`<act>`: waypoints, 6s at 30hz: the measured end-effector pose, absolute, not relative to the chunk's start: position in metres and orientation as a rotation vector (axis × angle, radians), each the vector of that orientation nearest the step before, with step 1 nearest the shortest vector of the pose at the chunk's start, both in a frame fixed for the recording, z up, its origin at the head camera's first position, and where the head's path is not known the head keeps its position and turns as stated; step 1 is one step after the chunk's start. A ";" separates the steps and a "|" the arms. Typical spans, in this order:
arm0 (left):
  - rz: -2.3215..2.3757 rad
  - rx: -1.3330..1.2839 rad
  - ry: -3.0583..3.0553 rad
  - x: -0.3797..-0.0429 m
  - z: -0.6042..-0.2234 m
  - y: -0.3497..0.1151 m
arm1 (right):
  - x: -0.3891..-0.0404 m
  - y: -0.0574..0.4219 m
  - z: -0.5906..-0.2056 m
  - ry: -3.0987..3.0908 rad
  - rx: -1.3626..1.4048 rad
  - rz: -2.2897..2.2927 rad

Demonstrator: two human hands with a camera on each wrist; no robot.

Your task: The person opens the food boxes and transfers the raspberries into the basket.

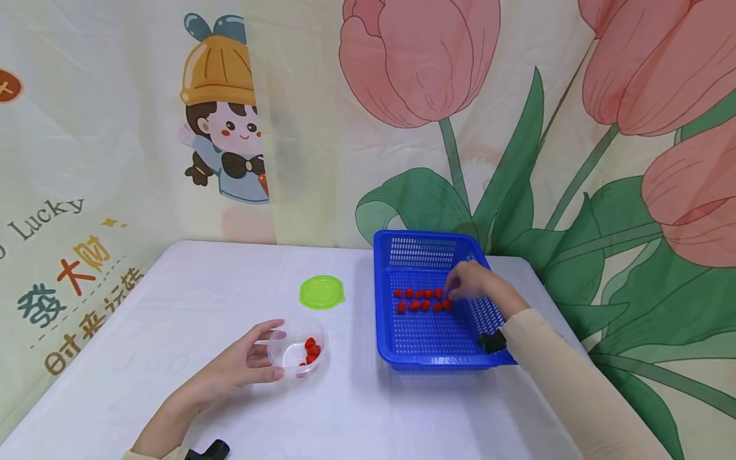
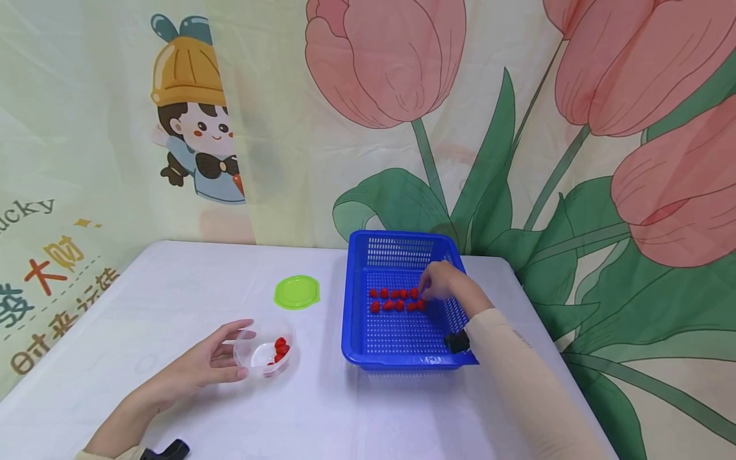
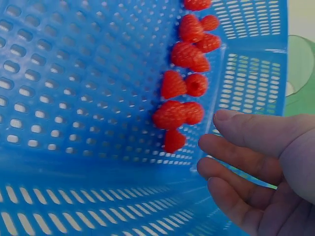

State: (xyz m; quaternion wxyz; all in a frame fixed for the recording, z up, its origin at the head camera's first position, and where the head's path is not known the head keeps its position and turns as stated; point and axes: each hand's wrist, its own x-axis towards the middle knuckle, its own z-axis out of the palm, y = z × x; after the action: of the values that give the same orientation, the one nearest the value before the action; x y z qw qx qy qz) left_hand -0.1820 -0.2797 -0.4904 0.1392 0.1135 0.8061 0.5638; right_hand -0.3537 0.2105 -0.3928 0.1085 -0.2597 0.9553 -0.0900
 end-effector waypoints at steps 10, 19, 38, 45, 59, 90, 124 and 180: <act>1.646 0.335 2.317 -0.182 -0.490 -0.280 | -0.337 0.194 -0.366 2.861 -0.863 -0.388; 1.633 0.339 2.327 -0.182 -0.492 -0.280 | -0.313 0.160 -0.343 2.865 -0.986 -0.521; 1.636 0.342 2.333 -0.182 -0.490 -0.280 | -0.274 0.083 -0.336 2.752 -1.057 -0.797; 1.628 0.334 2.339 -0.181 -0.491 -0.280 | -0.269 0.062 -0.346 2.709 -1.086 -0.813; 1.616 0.322 2.343 -0.181 -0.491 -0.280 | -0.269 0.024 -0.374 2.516 -1.245 -0.734; 1.680 0.339 2.266 -0.181 -0.489 -0.281 | -0.272 -0.030 -0.414 2.341 -1.386 -0.508; 1.653 0.337 2.294 -0.180 -0.488 -0.282 | -0.253 -0.066 -0.423 2.461 -1.300 0.012; 1.676 0.335 2.274 -0.182 -0.488 -0.282 | -0.250 -0.015 -0.382 2.541 -1.404 -0.352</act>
State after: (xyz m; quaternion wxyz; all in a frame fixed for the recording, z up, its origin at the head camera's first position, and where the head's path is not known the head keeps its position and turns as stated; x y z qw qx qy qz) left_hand -0.1823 -0.2823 -0.4884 0.1482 0.1166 0.7905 0.5827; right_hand -0.2500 -0.0151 -0.3821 0.1085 -0.4774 0.8637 -0.1196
